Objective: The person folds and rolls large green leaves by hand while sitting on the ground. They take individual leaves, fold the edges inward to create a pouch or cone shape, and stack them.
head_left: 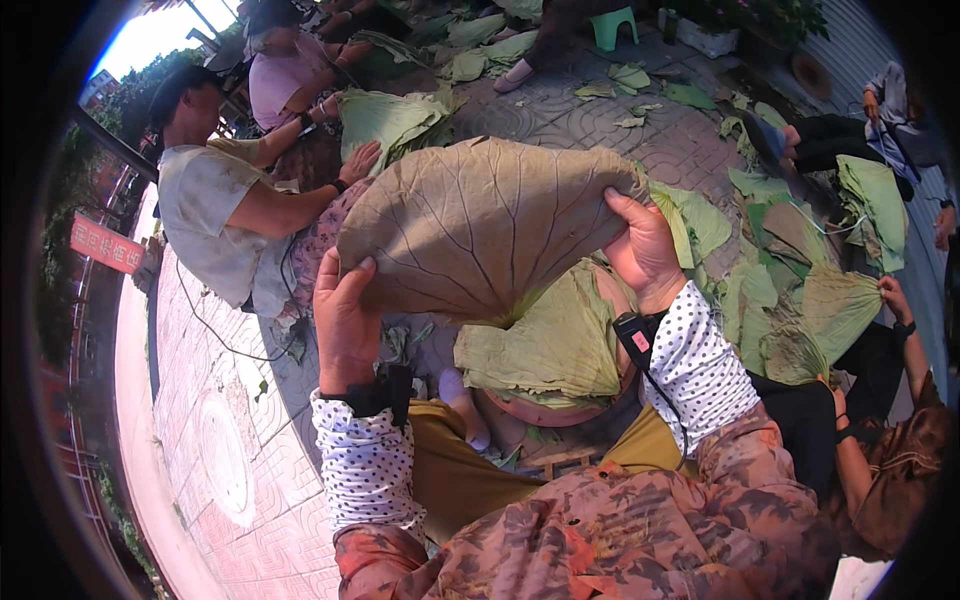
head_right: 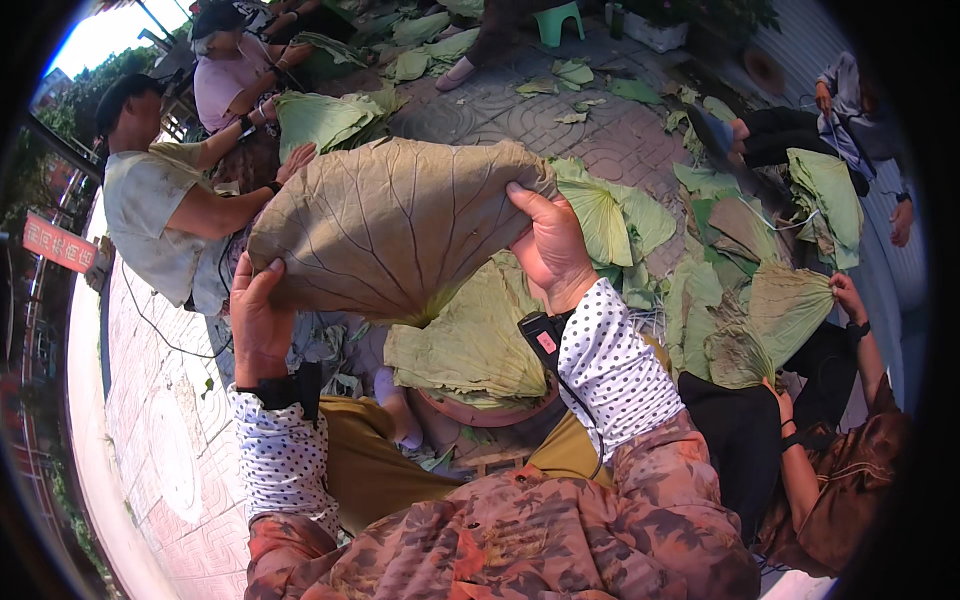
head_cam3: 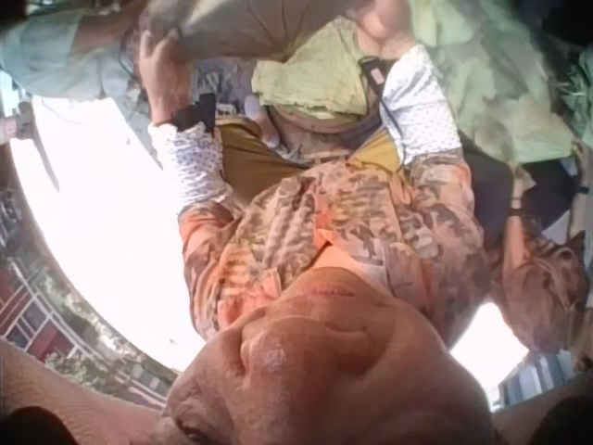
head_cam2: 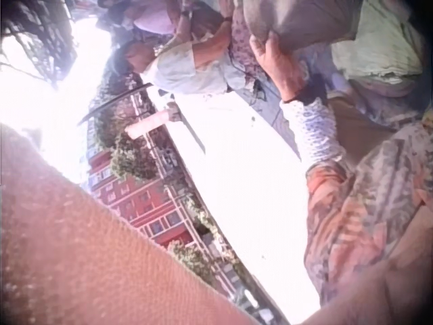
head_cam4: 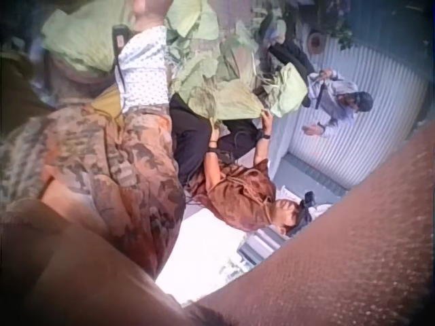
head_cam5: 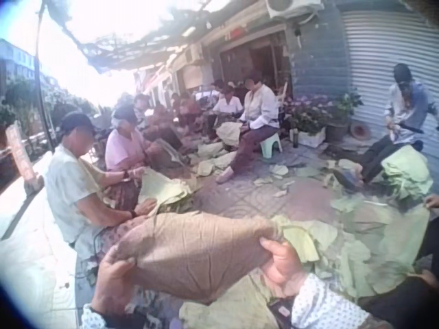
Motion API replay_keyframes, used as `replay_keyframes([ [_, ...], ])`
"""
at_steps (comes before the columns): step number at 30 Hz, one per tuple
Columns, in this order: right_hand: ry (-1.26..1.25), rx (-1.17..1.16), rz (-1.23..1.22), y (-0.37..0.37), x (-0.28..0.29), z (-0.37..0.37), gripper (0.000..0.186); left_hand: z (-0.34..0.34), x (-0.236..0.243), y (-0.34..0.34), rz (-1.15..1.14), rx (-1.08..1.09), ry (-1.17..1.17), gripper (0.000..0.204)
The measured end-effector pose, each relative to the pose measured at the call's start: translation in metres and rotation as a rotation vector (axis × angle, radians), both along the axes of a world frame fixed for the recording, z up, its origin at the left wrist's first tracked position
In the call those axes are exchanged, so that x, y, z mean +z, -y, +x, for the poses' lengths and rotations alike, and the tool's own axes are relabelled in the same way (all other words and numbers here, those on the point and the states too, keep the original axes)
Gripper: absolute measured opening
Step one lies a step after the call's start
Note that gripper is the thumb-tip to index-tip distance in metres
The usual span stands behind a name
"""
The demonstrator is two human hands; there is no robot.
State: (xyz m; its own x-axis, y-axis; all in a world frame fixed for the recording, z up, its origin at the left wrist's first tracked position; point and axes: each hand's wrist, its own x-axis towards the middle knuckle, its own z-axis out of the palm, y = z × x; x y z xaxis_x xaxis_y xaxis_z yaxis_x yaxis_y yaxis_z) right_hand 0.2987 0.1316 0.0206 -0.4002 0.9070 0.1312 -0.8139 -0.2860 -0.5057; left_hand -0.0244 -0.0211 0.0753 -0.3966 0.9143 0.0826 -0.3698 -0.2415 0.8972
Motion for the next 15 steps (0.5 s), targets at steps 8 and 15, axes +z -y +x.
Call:
replay_keyframes([
  [8,0.056,-0.088,-0.05,-0.02,-0.01,0.0,0.032,0.007,-0.033,-0.034,-0.021,0.003,0.107,0.039],
  [15,0.039,-0.056,-0.136,-0.031,-0.023,-0.003,0.034,0.018,-0.029,-0.032,0.032,-0.186,0.303,0.036],
])
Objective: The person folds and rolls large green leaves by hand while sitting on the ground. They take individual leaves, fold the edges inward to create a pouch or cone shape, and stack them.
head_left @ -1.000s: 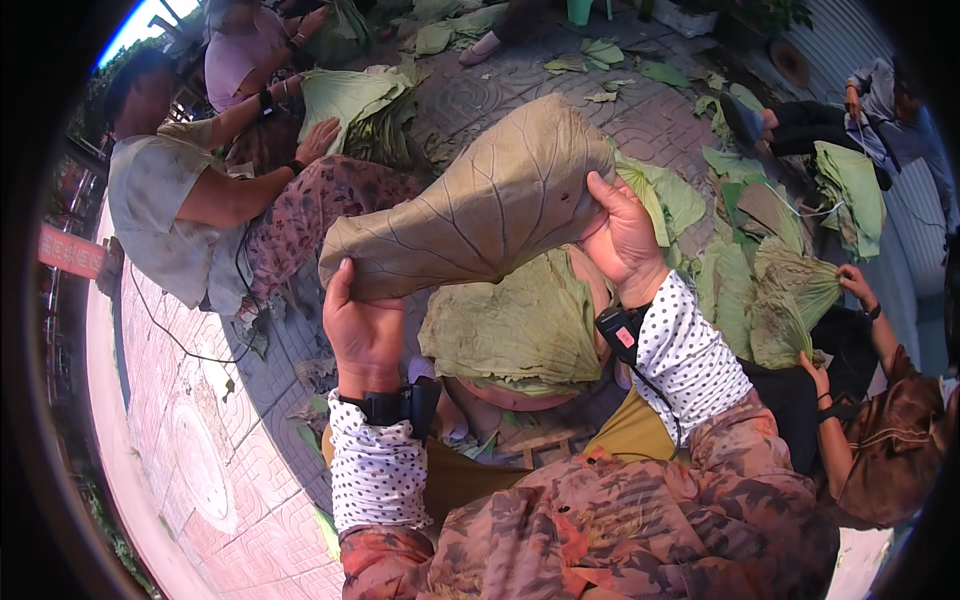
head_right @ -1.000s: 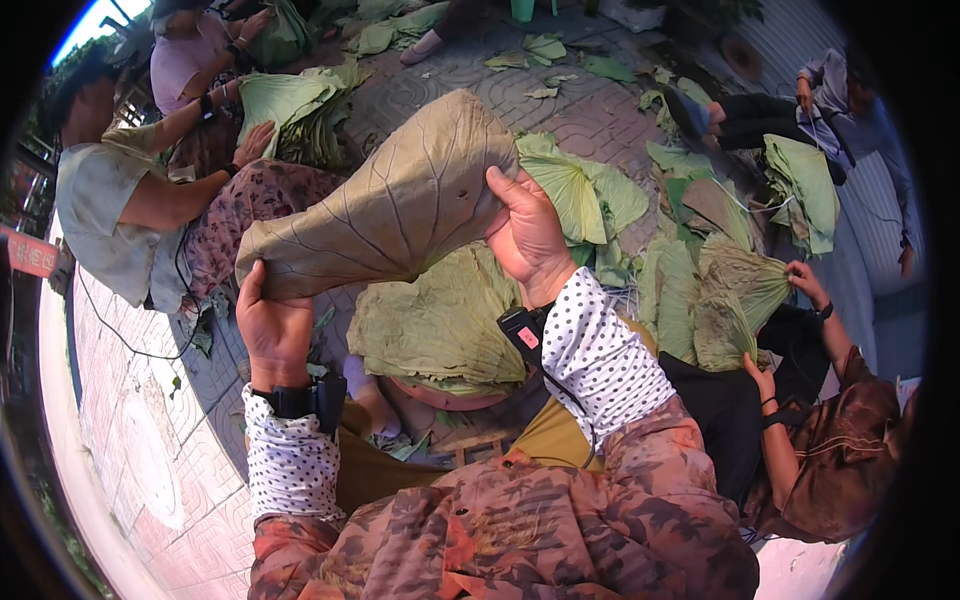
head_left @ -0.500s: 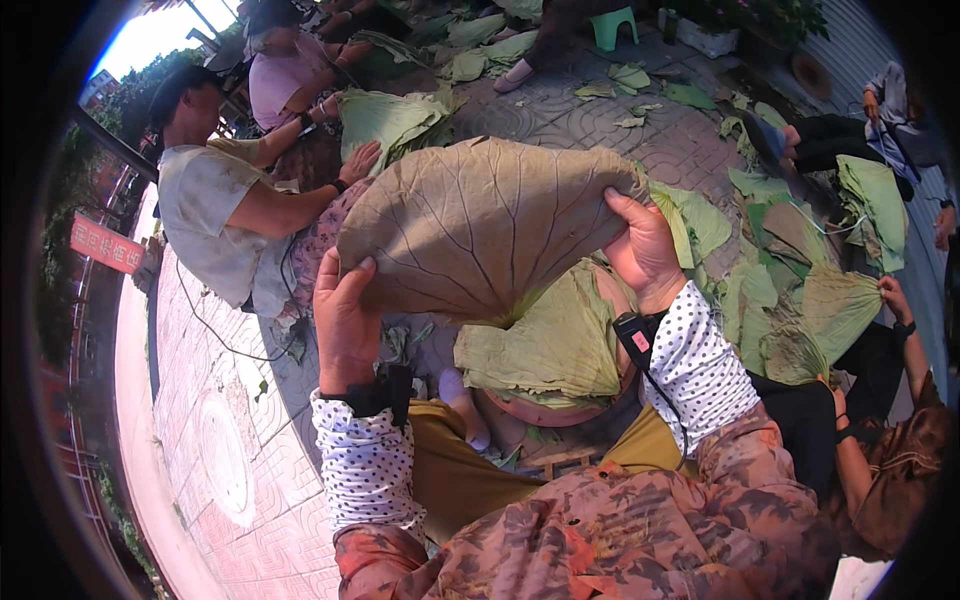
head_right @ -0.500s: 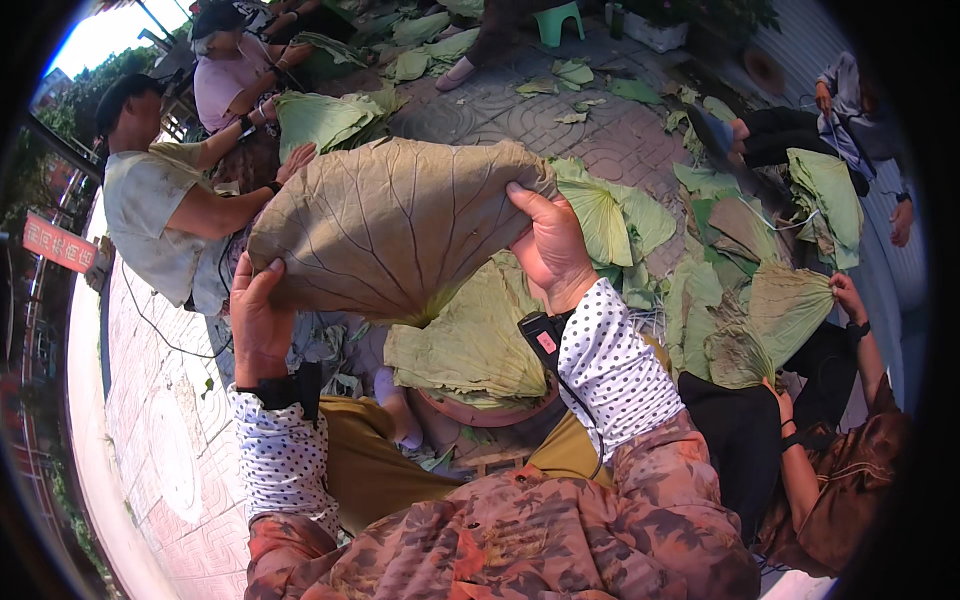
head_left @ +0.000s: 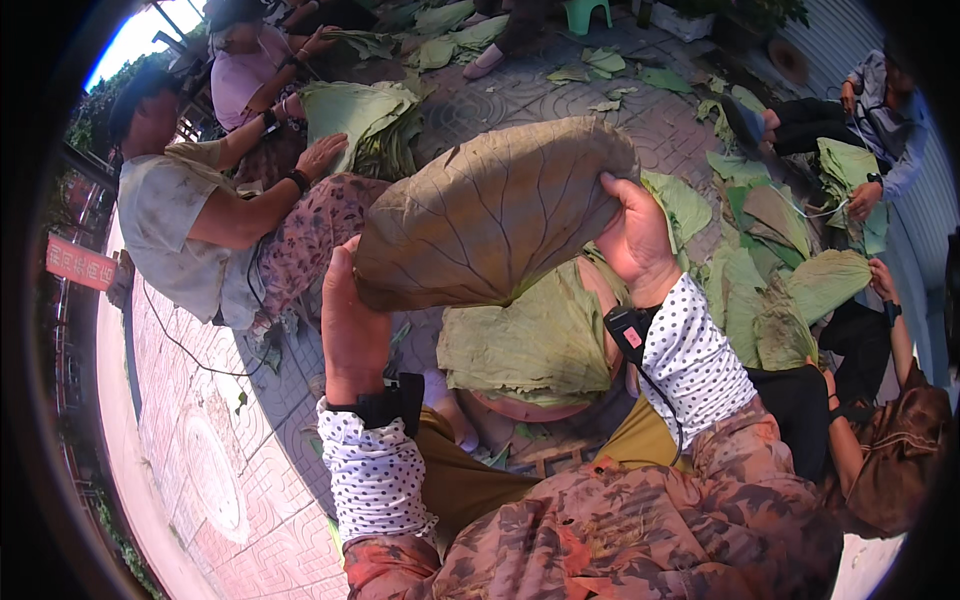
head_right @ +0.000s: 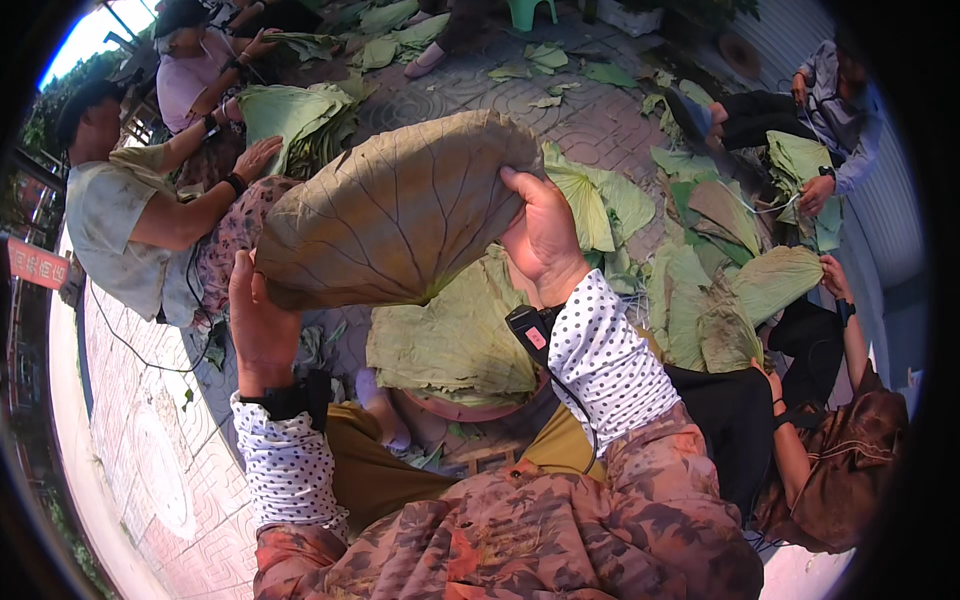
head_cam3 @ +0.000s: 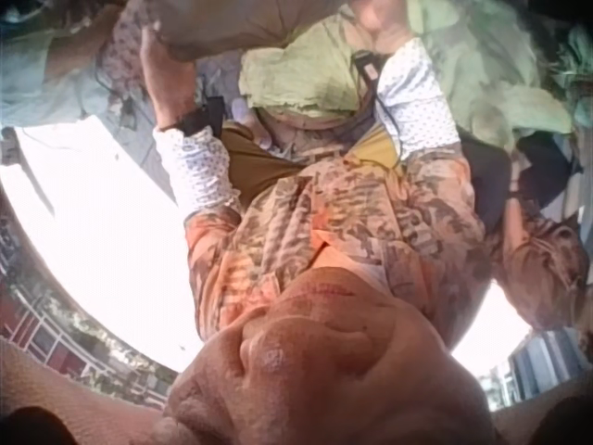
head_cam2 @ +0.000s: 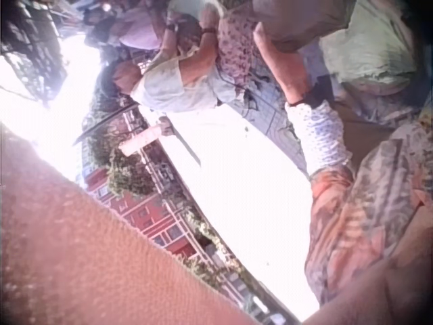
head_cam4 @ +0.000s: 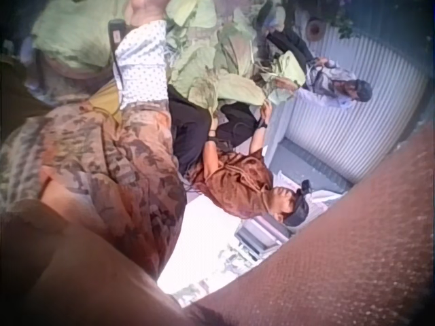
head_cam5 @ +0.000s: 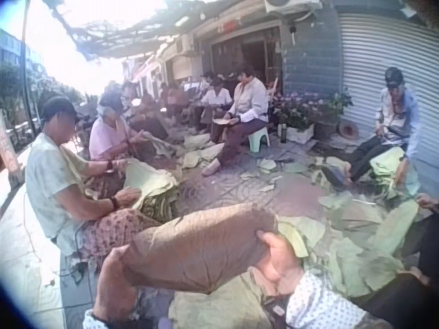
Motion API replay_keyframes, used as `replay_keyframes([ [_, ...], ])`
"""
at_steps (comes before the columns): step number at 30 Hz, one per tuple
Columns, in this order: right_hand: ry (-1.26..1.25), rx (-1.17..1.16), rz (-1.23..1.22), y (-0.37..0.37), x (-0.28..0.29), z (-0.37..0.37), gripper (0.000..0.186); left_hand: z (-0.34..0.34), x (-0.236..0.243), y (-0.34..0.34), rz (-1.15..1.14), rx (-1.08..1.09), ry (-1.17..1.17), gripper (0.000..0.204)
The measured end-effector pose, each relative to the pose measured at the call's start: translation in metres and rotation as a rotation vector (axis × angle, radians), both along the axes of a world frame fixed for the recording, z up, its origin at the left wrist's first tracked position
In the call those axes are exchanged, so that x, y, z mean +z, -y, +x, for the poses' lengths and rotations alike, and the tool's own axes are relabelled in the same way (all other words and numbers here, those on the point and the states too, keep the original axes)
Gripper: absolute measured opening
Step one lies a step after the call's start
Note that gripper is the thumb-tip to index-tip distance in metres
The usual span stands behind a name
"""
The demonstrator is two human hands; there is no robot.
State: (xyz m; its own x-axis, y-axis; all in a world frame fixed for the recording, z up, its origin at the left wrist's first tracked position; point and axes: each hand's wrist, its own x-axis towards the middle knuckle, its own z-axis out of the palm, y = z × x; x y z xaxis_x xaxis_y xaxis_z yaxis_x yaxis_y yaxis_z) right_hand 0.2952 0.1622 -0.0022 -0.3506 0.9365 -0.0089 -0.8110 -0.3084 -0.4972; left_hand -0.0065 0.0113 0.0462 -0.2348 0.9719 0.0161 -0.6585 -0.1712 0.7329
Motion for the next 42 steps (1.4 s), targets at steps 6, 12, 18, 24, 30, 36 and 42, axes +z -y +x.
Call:
replay_keyframes([
  [6,0.075,0.008,0.01,-0.005,-0.003,-0.011,0.026,0.013,0.01,0.01,-0.057,-0.003,-0.492,0.04],
  [12,0.135,0.012,0.108,0.005,0.001,-0.017,0.029,0.007,0.005,0.005,-0.202,0.112,-0.397,0.038],
  [18,0.116,0.061,0.104,0.012,0.012,-0.016,0.029,0.012,0.002,-0.007,-0.189,0.241,-0.248,0.038],
  [24,0.137,0.102,0.164,0.013,0.014,-0.02,0.025,0.007,0.0,-0.012,-0.054,0.032,-0.119,0.043],
  [30,0.109,0.127,0.157,0.008,0.007,-0.017,0.025,0.024,0.009,-0.007,0.059,-0.122,-0.144,0.062],
  [36,0.181,0.091,0.111,0.007,0.005,-0.02,0.025,0.044,0.014,-0.011,-0.148,-0.113,-0.804,0.052],
  [42,0.222,0.105,0.13,0.007,0.005,-0.02,0.025,0.035,-0.008,-0.028,-0.22,0.112,-0.466,0.021],
])
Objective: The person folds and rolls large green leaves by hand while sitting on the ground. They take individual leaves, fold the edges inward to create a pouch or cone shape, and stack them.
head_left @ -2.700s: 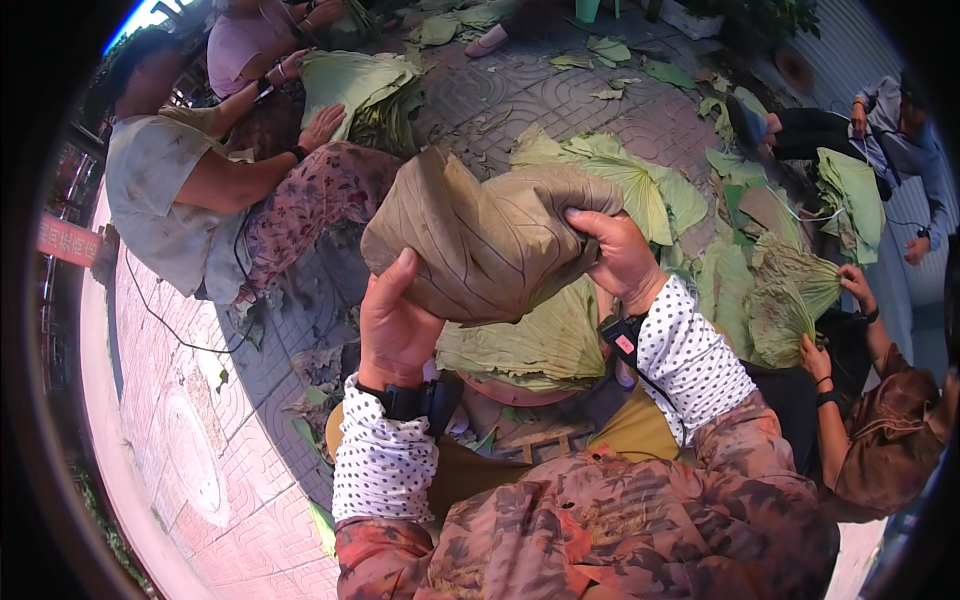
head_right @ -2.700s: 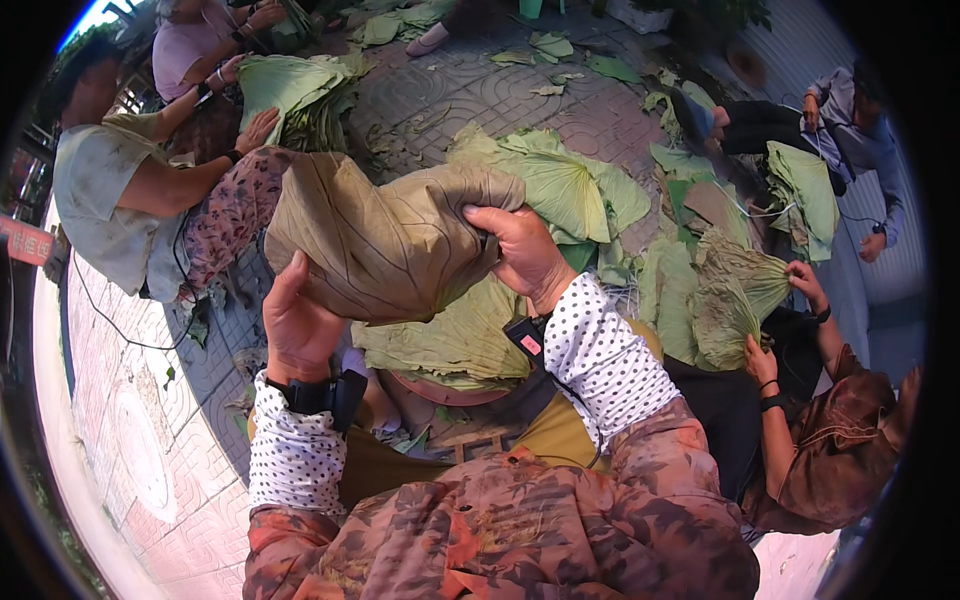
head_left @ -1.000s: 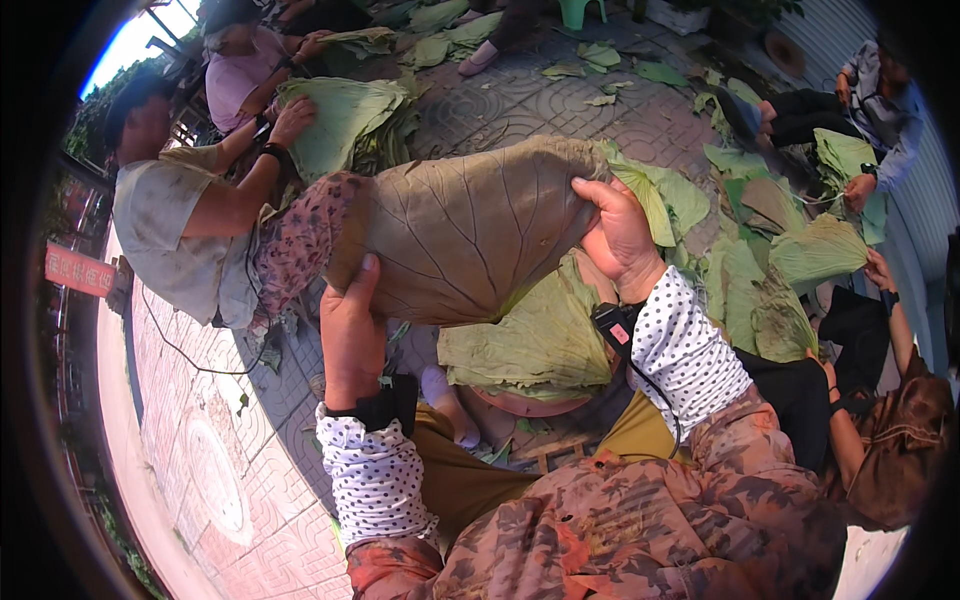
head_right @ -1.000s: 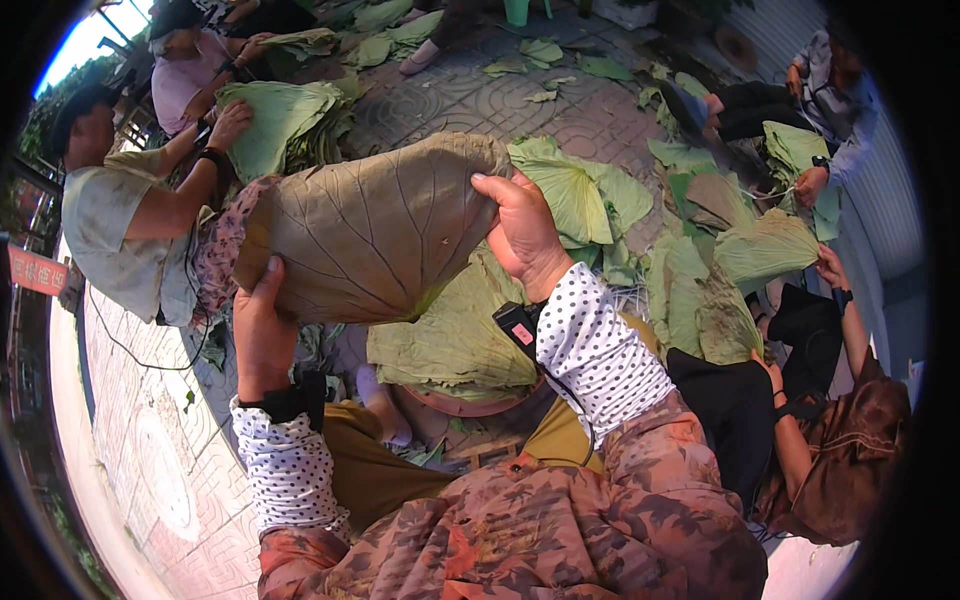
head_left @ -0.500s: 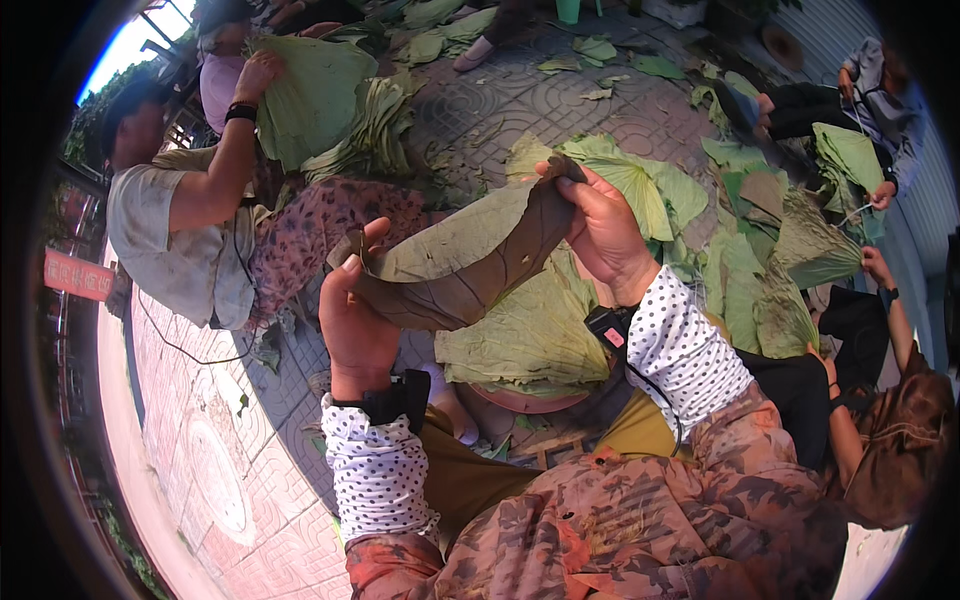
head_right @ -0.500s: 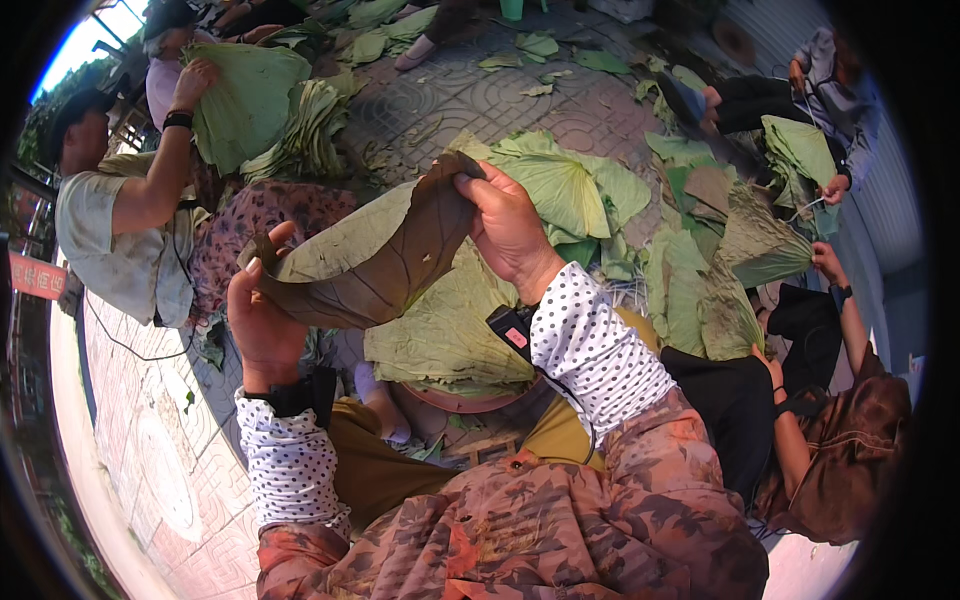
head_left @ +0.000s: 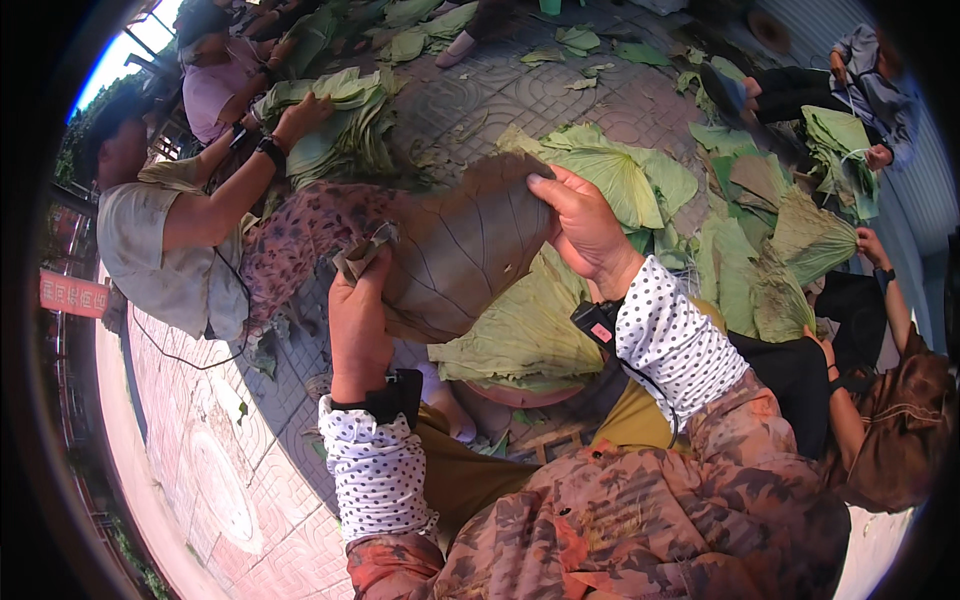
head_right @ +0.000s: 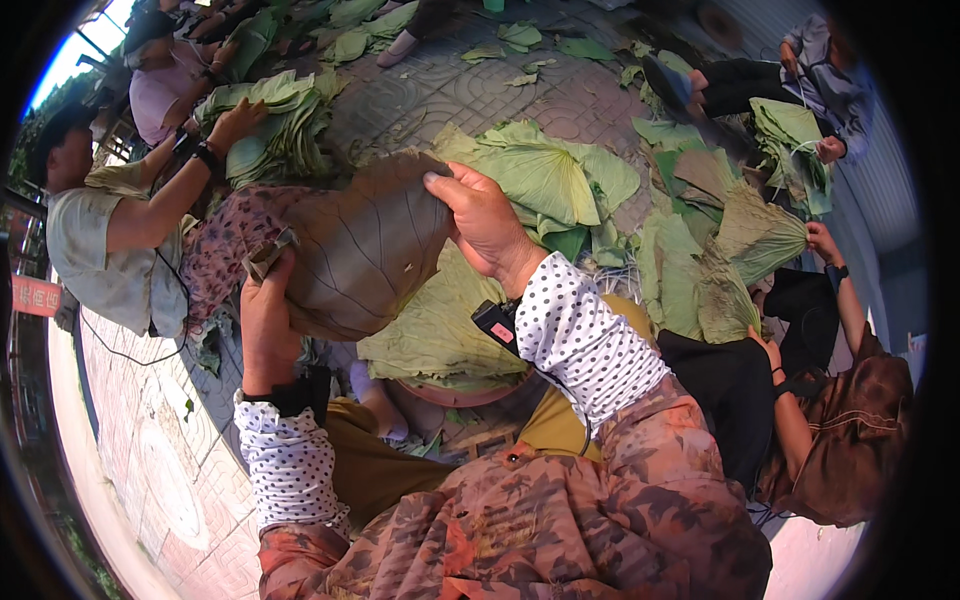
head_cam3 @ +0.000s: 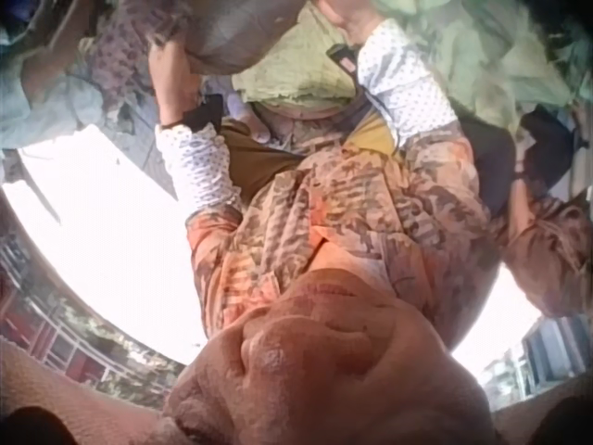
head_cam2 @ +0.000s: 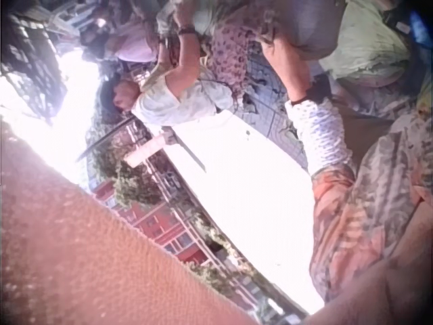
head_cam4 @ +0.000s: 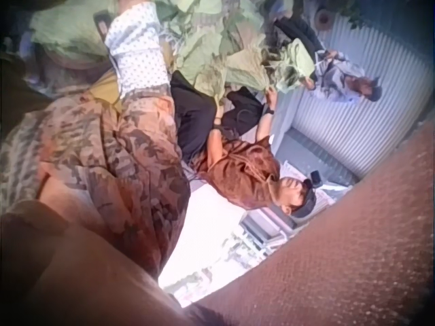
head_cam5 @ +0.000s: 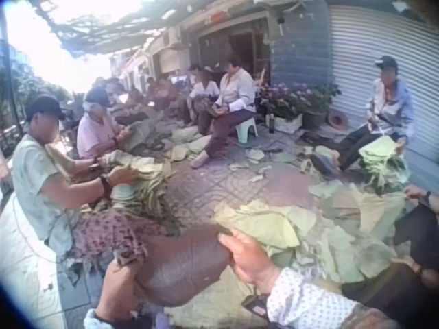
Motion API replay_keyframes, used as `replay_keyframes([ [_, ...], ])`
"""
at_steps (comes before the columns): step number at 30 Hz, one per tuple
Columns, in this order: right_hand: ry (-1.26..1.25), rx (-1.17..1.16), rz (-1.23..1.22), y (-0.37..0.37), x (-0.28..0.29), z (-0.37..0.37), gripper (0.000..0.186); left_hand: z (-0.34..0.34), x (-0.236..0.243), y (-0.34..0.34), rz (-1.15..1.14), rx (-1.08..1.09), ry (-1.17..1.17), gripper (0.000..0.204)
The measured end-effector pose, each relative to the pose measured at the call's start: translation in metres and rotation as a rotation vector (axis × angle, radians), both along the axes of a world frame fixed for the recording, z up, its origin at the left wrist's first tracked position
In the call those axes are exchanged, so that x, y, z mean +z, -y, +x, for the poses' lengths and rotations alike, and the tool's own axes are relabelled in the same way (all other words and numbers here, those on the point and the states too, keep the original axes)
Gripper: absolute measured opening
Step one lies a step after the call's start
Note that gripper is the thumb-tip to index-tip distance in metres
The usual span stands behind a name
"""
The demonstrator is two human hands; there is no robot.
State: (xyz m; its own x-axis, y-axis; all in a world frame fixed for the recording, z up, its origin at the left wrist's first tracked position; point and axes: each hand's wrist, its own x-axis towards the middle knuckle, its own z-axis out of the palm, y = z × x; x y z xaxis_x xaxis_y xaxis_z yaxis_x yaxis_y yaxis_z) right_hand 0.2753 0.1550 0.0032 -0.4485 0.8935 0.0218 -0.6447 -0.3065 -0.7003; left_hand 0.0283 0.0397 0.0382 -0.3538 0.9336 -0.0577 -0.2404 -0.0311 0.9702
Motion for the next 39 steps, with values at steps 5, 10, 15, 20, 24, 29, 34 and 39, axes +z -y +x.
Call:
replay_keyframes([
  [5,0.0,0.047,0.013,-0.007,-0.001,0.0,0.023,0.001,0.003,-0.003,-0.011,0.077,0.121,0.037],
  [10,-0.003,0.015,0.003,-0.006,-0.003,0.002,0.022,0.005,0.0,-0.008,-0.036,0.122,0.132,0.035],
  [15,0.07,0.0,0.001,-0.004,-0.003,0.004,0.022,0.003,-0.006,-0.014,-0.021,0.119,0.162,0.03],
  [20,0.12,0.025,-0.019,-0.014,-0.005,0.024,0.023,0.011,-0.018,-0.028,-0.038,0.108,0.258,0.029],
  [24,0.318,0.075,0.084,-0.035,-0.017,0.039,0.014,0.042,-0.007,-0.037,0.048,-0.079,0.339,0.038],
  [29,0.394,0.042,0.11,-0.037,-0.01,0.057,0.019,0.083,-0.003,-0.042,0.012,-0.183,0.127,0.046],
  [34,0.259,0.059,0.18,-0.036,-0.008,0.065,0.023,0.101,-0.004,-0.05,-0.203,-0.2,-0.1,0.039],
  [39,0.293,0.059,0.191,-0.035,-0.007,0.067,0.025,0.105,-0.002,-0.055,-0.187,-0.084,-0.026,0.028],
])
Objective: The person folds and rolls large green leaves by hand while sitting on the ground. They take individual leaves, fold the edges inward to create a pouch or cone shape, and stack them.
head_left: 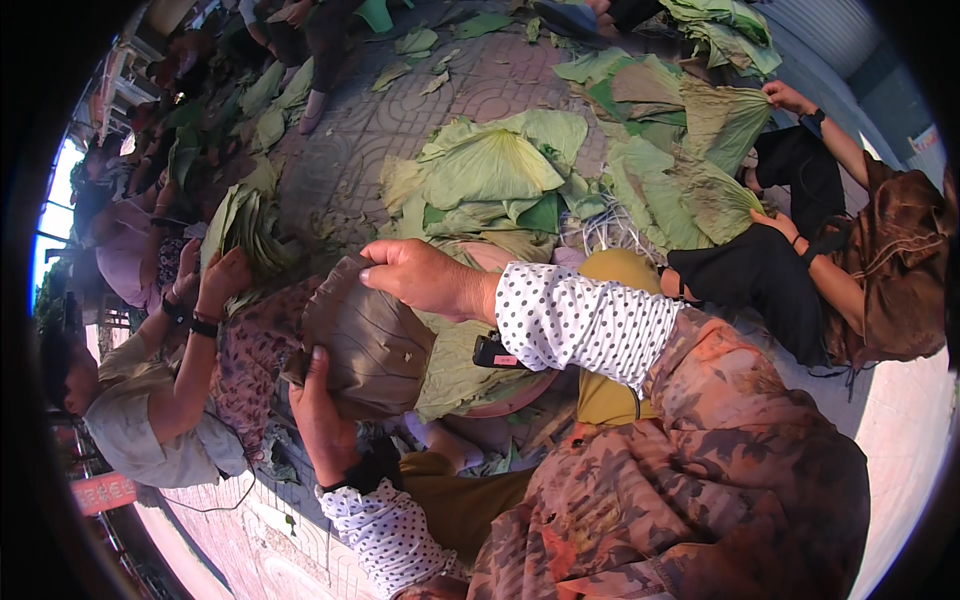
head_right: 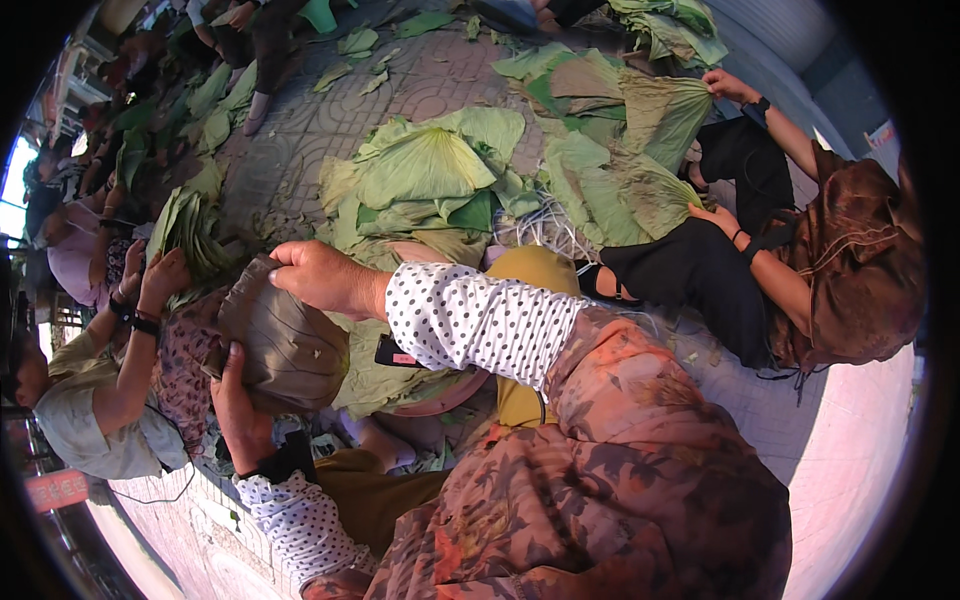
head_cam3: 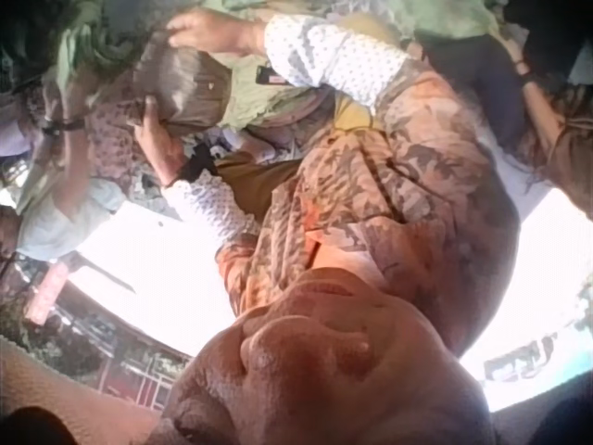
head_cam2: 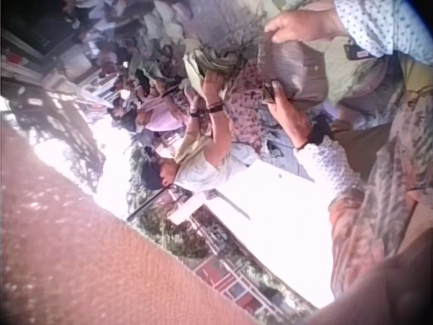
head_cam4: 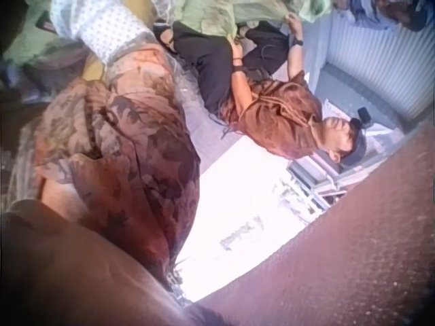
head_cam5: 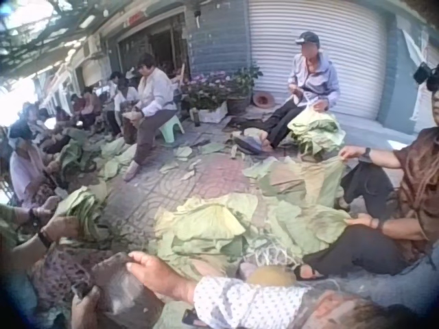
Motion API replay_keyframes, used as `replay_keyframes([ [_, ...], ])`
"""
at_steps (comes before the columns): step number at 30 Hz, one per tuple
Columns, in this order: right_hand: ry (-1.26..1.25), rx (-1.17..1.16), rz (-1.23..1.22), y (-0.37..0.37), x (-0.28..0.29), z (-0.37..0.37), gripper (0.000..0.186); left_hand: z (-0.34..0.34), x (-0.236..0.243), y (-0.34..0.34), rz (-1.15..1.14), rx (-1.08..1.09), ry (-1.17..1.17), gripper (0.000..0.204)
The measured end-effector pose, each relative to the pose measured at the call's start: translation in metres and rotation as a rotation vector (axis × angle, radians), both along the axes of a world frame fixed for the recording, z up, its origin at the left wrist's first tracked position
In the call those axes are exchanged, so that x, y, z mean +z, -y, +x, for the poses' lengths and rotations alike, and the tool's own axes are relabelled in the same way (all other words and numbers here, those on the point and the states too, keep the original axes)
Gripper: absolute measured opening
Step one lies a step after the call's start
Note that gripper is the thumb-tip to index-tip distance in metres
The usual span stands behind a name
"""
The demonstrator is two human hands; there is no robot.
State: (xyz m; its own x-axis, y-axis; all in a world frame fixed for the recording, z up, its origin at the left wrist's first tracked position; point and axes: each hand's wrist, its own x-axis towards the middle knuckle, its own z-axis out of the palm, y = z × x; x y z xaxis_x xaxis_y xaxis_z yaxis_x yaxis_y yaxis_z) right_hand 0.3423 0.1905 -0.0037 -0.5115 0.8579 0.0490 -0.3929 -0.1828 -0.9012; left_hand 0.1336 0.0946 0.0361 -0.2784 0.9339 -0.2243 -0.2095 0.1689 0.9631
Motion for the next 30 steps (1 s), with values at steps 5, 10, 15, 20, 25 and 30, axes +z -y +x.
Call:
replay_keyframes([
  [5,0.017,0.007,0.017,0.001,0.003,-0.018,0.026,-0.022,-0.011,0.001,0.085,0.046,0.099,0.025],
  [10,0.043,-0.022,-0.016,0.014,0.009,-0.039,0.025,-0.037,-0.001,0.004,0.126,-0.054,0.088,0.028],
  [15,0.068,-0.03,-0.038,0.041,0.024,-0.073,0.025,-0.056,0.025,0.034,0.093,0.047,0.207,0.03],
  [20,0.046,0.02,-0.055,0.073,0.051,-0.081,0.023,-0.059,0.059,0.065,0.079,-0.161,0.181,0.029],
  [25,0.127,0.067,0.045,0.089,0.063,-0.095,0.02,-0.065,0.047,0.072,0.033,-0.143,0.049,0.017],
  [30,0.124,0.053,0.098,0.099,0.077,-0.096,0.017,-0.067,0.044,0.07,0.054,-0.167,0.028,0.011],
])
